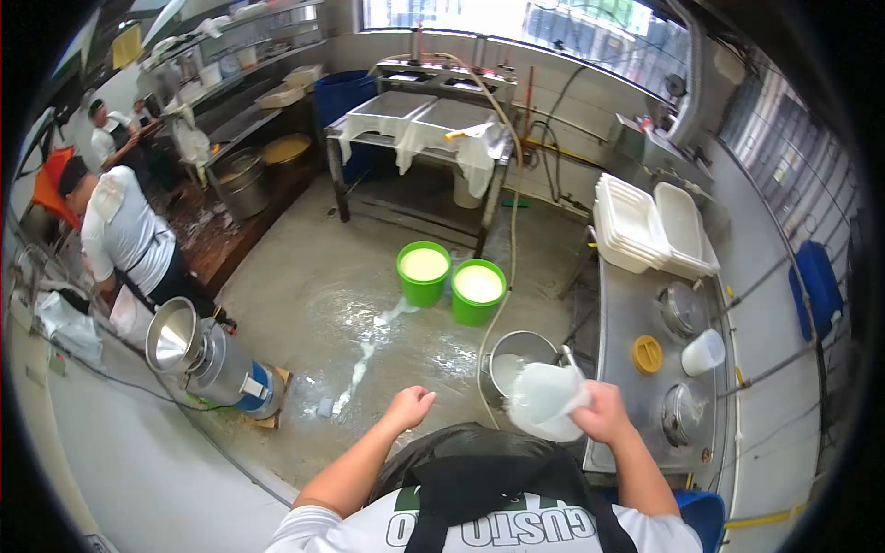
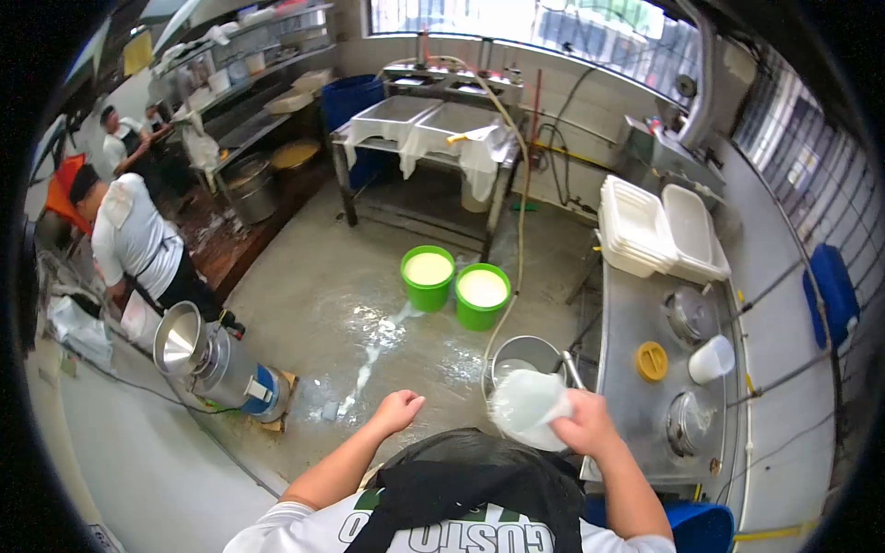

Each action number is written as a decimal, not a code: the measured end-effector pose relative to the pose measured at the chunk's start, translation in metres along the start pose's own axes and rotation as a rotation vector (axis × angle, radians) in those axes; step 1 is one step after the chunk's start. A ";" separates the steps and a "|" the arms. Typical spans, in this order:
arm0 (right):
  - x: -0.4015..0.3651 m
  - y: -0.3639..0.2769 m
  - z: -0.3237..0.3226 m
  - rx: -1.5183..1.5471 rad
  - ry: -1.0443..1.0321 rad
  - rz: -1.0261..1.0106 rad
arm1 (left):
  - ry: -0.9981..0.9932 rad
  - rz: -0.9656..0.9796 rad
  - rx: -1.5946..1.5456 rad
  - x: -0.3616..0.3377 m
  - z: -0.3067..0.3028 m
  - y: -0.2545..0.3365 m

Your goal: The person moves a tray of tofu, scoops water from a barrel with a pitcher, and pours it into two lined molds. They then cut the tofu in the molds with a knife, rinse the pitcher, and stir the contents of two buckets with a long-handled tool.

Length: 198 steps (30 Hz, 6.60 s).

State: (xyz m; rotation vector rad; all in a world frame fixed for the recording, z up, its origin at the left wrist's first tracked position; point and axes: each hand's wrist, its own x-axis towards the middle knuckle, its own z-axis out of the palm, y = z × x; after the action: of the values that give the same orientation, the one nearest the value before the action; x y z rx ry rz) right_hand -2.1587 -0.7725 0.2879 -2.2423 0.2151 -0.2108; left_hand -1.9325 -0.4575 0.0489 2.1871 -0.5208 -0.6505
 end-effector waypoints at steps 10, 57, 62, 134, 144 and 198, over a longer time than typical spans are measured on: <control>0.234 -0.020 0.151 -0.195 -0.538 -0.391 | 0.080 -0.364 -0.812 0.056 -0.081 -0.044; 1.010 -0.107 0.383 -0.150 0.190 -0.245 | 0.173 0.050 0.070 0.690 -0.710 -0.212; 1.135 -0.090 0.366 -0.219 0.342 -0.418 | 0.273 0.468 0.411 0.833 -0.739 -0.146; 1.433 -0.076 0.191 -0.537 -0.370 0.378 | -0.052 0.269 -0.053 1.186 -0.840 -0.066; 1.505 -0.112 0.231 -0.417 0.086 0.107 | 0.089 0.087 -0.789 1.295 -0.780 0.013; 1.571 -0.080 0.442 0.774 0.095 -0.110 | 0.355 0.406 0.291 1.186 -0.885 -0.033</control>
State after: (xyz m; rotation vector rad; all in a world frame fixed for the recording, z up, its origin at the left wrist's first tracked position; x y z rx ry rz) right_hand -0.5276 -0.7467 0.1973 -1.4765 0.0422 -0.3854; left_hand -0.4649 -0.5914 0.1900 2.2954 -0.8759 0.0349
